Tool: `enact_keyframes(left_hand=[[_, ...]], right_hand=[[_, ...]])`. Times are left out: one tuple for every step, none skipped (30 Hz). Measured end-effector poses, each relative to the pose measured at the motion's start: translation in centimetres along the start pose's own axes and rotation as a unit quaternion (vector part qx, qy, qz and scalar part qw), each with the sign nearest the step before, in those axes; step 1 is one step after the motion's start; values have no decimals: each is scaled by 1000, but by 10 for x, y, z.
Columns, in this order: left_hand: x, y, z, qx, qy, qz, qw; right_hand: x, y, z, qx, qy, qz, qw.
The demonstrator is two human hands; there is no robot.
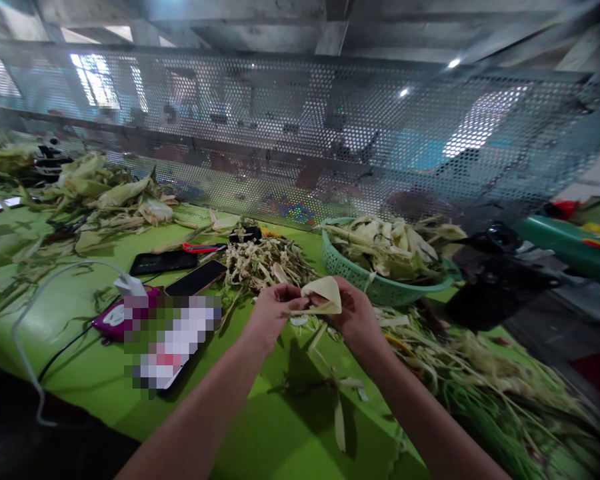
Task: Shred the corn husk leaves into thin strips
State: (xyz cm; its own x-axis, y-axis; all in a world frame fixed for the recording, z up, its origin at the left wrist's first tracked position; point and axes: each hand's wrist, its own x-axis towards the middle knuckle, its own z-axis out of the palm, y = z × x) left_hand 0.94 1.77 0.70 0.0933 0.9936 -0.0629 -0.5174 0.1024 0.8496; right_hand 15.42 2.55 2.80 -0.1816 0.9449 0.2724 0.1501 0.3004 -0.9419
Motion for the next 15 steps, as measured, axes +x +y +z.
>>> enact_keyframes(left_hand=[[0,-1,-1,-7,4,-4,1000],[0,-1,-1,-16,8,-9,1000],[0,-2,-1,-27,10,-15,999],[-1,-2,-1,-35,13,-22,999],[-1,-1,0,-42,14,-27,999],[-1,-1,0,-47,15,-30,998],[-1,0,1,-51,16,-32,998],[-2,1,1,-54,16,-35,998],[-2,3,2,-59,19,-37,997],[-3,4,2,-66,22,-41,997],[-3,5,3,-72,26,-46,996],[-4,6,3,-77,32,-51,995],[-4,6,3,-82,36,-55,994],[-4,6,4,-87,36,-59,994],[-4,6,4,-91,32,-61,993]], right_hand=[[0,-1,0,11,-3,10,1000],[0,-1,-1,23,-9,19,1000],[0,-1,-1,34,-17,28,999],[1,-1,-1,44,-24,34,998],[2,-1,-2,51,-29,36,998],[2,-1,-3,54,-34,33,997],[3,0,-4,51,-36,26,998],[3,0,-5,40,-37,15,998],[4,0,-6,23,-38,2,999],[4,0,-7,0,-40,-14,999],[4,0,-8,-26,-42,-30,998],[4,-1,-8,-53,-42,-47,997],[4,-1,-9,-78,-42,-63,994],[4,-2,-10,-100,-43,-78,991],[4,-2,-11,-120,-46,-92,987]])
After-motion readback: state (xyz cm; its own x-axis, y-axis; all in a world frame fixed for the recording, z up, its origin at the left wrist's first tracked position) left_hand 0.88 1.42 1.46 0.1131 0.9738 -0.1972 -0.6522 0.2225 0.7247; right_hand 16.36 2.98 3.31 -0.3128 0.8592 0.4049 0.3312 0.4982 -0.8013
